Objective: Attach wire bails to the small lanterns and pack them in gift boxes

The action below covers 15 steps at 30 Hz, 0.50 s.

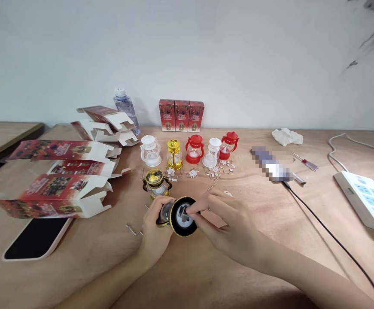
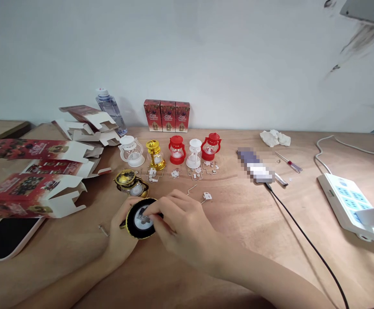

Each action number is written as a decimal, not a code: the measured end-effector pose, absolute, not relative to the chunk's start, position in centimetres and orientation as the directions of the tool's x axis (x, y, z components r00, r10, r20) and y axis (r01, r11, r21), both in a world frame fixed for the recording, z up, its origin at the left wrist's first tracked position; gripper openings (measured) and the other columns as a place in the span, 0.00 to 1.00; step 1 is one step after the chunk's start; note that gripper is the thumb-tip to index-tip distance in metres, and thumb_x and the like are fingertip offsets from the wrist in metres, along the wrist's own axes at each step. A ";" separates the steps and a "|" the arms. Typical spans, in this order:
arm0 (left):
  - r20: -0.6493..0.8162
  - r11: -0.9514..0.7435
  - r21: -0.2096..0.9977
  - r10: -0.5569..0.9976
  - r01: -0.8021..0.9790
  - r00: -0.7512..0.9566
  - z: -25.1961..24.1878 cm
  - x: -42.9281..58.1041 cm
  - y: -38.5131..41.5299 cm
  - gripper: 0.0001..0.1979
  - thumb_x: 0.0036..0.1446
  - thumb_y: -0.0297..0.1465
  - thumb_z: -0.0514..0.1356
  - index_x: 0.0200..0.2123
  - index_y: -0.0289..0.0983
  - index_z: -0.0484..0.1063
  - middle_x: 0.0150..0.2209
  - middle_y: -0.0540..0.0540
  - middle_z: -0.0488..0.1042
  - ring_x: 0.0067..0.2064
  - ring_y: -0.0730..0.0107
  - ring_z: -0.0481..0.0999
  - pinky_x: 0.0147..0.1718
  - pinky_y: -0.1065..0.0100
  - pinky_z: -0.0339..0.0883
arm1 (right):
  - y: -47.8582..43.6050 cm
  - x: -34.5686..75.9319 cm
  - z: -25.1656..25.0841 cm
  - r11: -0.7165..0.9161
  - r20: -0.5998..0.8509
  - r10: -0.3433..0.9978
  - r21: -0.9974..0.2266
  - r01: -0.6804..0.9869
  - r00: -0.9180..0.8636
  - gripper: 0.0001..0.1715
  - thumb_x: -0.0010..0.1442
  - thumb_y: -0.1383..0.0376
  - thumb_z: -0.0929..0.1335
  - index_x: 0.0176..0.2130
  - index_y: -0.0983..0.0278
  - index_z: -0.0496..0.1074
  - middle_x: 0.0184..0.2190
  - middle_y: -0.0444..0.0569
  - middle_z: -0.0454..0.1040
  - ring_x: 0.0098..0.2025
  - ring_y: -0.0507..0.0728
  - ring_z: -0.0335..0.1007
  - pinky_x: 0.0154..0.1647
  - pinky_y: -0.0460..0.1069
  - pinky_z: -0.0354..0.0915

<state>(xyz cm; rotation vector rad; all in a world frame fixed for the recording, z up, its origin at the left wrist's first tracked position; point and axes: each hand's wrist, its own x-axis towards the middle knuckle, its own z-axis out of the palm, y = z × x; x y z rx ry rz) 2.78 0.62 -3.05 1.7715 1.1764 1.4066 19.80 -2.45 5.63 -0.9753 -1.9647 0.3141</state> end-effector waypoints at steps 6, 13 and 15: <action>0.421 -0.415 0.880 0.907 0.232 0.028 -3.6 2.9 0.7 0.06 0.49 0.26 0.61 0.33 0.38 0.72 0.30 0.51 0.74 0.32 0.71 0.72 0.31 0.72 0.65 | -1.6 21.2 6.3 0.608 0.636 0.752 -0.567 0.556 -0.175 0.07 0.59 0.75 0.67 0.34 0.63 0.71 0.28 0.43 0.76 0.31 0.50 0.72 0.32 0.44 0.67; 0.347 -0.341 0.922 0.938 0.184 0.000 -3.5 3.0 0.7 0.05 0.50 0.31 0.59 0.31 0.38 0.72 0.30 0.48 0.75 0.32 0.67 0.72 0.33 0.68 0.66 | 1.8 23.7 5.2 0.330 0.277 0.939 -0.558 0.761 -0.203 0.07 0.57 0.73 0.66 0.34 0.63 0.71 0.32 0.46 0.78 0.33 0.55 0.74 0.32 0.48 0.64; 0.357 -0.352 0.915 0.934 0.199 0.011 -3.2 3.0 0.7 0.04 0.50 0.30 0.60 0.31 0.38 0.72 0.30 0.48 0.75 0.32 0.67 0.72 0.32 0.68 0.66 | 2.5 23.9 4.5 0.229 0.080 0.972 -0.533 0.814 -0.221 0.07 0.56 0.74 0.66 0.34 0.64 0.71 0.30 0.48 0.78 0.31 0.55 0.73 0.30 0.49 0.63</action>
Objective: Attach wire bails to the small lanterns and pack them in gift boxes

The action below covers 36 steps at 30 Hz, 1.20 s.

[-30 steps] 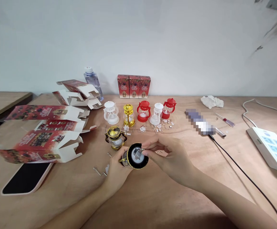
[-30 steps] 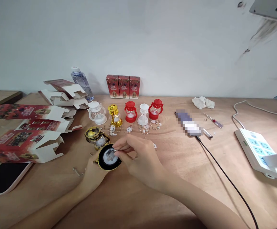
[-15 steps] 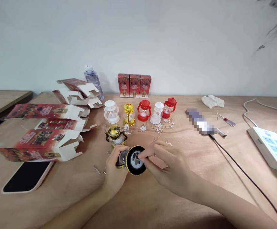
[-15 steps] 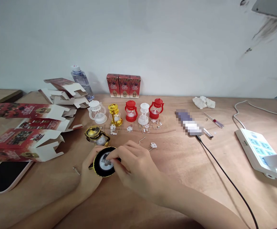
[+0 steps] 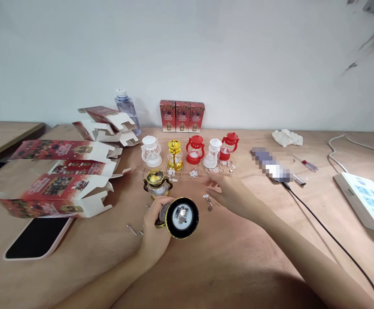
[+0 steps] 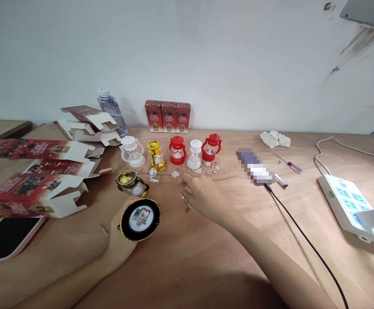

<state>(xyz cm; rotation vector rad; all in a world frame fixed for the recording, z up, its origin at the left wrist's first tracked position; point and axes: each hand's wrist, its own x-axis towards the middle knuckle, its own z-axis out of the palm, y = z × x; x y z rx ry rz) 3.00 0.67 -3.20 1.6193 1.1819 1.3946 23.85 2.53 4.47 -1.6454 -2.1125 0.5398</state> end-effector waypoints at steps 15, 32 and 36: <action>0.474 -0.416 0.672 0.877 0.612 0.075 -4.2 3.0 0.5 0.15 0.56 0.29 0.58 0.47 0.41 0.64 0.42 0.44 0.69 0.39 0.63 0.72 0.39 0.59 0.67 | -0.1 20.1 2.8 0.105 -0.061 0.953 -0.851 0.515 -0.296 0.22 0.62 0.49 0.65 0.46 0.63 0.66 0.42 0.51 0.73 0.44 0.58 0.69 0.44 0.54 0.66; 0.301 -0.354 0.908 0.923 0.224 0.239 -3.5 2.7 -0.1 0.10 0.63 0.35 0.52 0.45 0.39 0.65 0.37 0.44 0.72 0.38 0.65 0.72 0.39 0.63 0.67 | 3.9 21.7 -0.6 -0.544 -0.437 0.821 -0.795 -0.271 -0.366 0.30 0.53 0.40 0.58 0.23 0.62 0.64 0.17 0.47 0.69 0.12 0.47 0.50 0.10 0.42 0.36; 0.129 -0.119 0.992 0.947 -0.053 0.293 -3.9 2.8 0.7 0.22 0.63 0.48 0.46 0.43 0.37 0.68 0.33 0.44 0.73 0.33 0.64 0.73 0.33 0.63 0.67 | 3.5 21.2 -0.4 -0.561 -0.525 0.804 -0.825 -0.066 -0.277 0.28 0.56 0.42 0.58 0.22 0.61 0.60 0.16 0.42 0.63 0.17 0.49 0.55 0.15 0.43 0.49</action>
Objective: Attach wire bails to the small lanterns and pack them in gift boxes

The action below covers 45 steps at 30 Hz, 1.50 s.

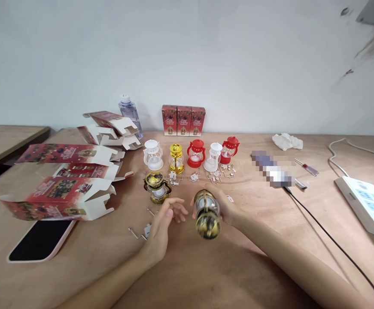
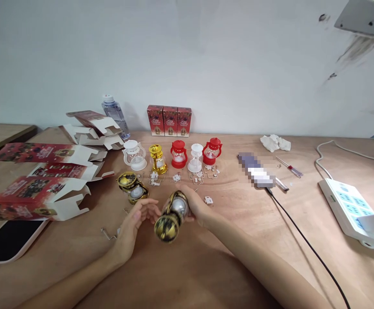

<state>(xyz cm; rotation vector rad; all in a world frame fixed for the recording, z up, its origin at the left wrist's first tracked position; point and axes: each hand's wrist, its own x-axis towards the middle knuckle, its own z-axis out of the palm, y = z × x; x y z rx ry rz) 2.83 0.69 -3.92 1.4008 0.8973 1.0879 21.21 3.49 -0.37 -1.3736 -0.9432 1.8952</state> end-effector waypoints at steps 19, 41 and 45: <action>0.146 -0.162 0.987 0.932 0.020 0.331 -3.7 3.3 0.7 0.26 0.42 0.25 0.60 0.48 0.38 0.63 0.45 0.42 0.74 0.46 0.62 0.76 0.46 0.65 0.71 | 3.6 21.5 1.5 -0.503 -0.469 0.863 -0.835 -0.225 -0.189 0.17 0.62 0.63 0.61 0.25 0.66 0.71 0.20 0.45 0.71 0.19 0.49 0.65 0.19 0.42 0.63; 0.460 -0.488 0.850 0.871 0.198 0.171 -3.9 3.1 -0.2 0.23 0.51 0.23 0.59 0.51 0.42 0.60 0.43 0.47 0.71 0.44 0.67 0.75 0.42 0.68 0.71 | 3.4 24.2 4.0 0.003 -0.030 0.996 -0.923 0.386 -0.080 0.09 0.53 0.62 0.72 0.25 0.64 0.73 0.22 0.43 0.75 0.26 0.51 0.72 0.27 0.46 0.68; 0.464 -0.492 0.844 0.869 0.212 0.173 -4.0 3.1 -0.2 0.23 0.51 0.23 0.59 0.51 0.42 0.59 0.44 0.47 0.71 0.46 0.66 0.75 0.44 0.66 0.71 | 3.9 25.1 3.3 0.025 -0.044 0.993 -0.816 0.577 -0.106 0.07 0.51 0.68 0.72 0.24 0.65 0.72 0.21 0.43 0.74 0.24 0.50 0.69 0.25 0.46 0.64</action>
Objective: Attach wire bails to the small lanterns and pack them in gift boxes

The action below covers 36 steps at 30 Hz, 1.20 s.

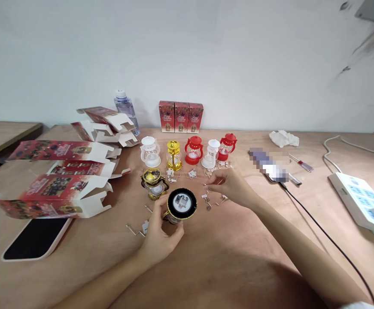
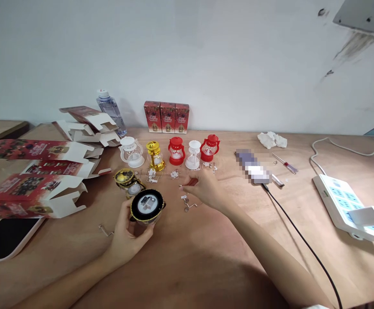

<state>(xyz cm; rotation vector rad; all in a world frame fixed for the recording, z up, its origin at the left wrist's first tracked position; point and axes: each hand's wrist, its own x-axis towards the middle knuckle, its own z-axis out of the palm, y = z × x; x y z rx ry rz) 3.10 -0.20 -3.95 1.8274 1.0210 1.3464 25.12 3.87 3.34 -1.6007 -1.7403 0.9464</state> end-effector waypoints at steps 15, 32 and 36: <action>0.483 -0.509 0.832 0.860 0.220 0.163 -4.3 3.2 -0.2 0.24 0.51 0.23 0.58 0.51 0.42 0.59 0.45 0.46 0.69 0.47 0.67 0.75 0.46 0.67 0.71 | 1.3 26.8 -1.8 0.495 0.255 0.866 -0.305 0.814 -0.430 0.14 0.66 0.67 0.62 0.30 0.63 0.71 0.31 0.51 0.76 0.35 0.54 0.72 0.35 0.47 0.65; 0.497 -0.529 0.827 0.847 0.193 0.192 -3.9 3.3 -0.2 0.24 0.51 0.21 0.57 0.51 0.41 0.59 0.46 0.44 0.70 0.48 0.64 0.74 0.48 0.63 0.71 | 2.1 26.5 -2.3 0.373 0.143 0.923 -0.557 0.742 -0.357 0.10 0.61 0.73 0.65 0.31 0.62 0.74 0.34 0.47 0.79 0.36 0.54 0.75 0.38 0.48 0.69; 0.488 -0.520 0.831 0.852 0.199 0.190 -3.8 3.3 -0.2 0.24 0.50 0.21 0.57 0.51 0.40 0.59 0.46 0.43 0.70 0.48 0.62 0.75 0.47 0.61 0.72 | 2.3 27.1 -3.1 0.422 0.193 0.904 -0.554 0.718 -0.382 0.12 0.62 0.74 0.65 0.31 0.63 0.75 0.36 0.49 0.79 0.39 0.55 0.76 0.42 0.49 0.70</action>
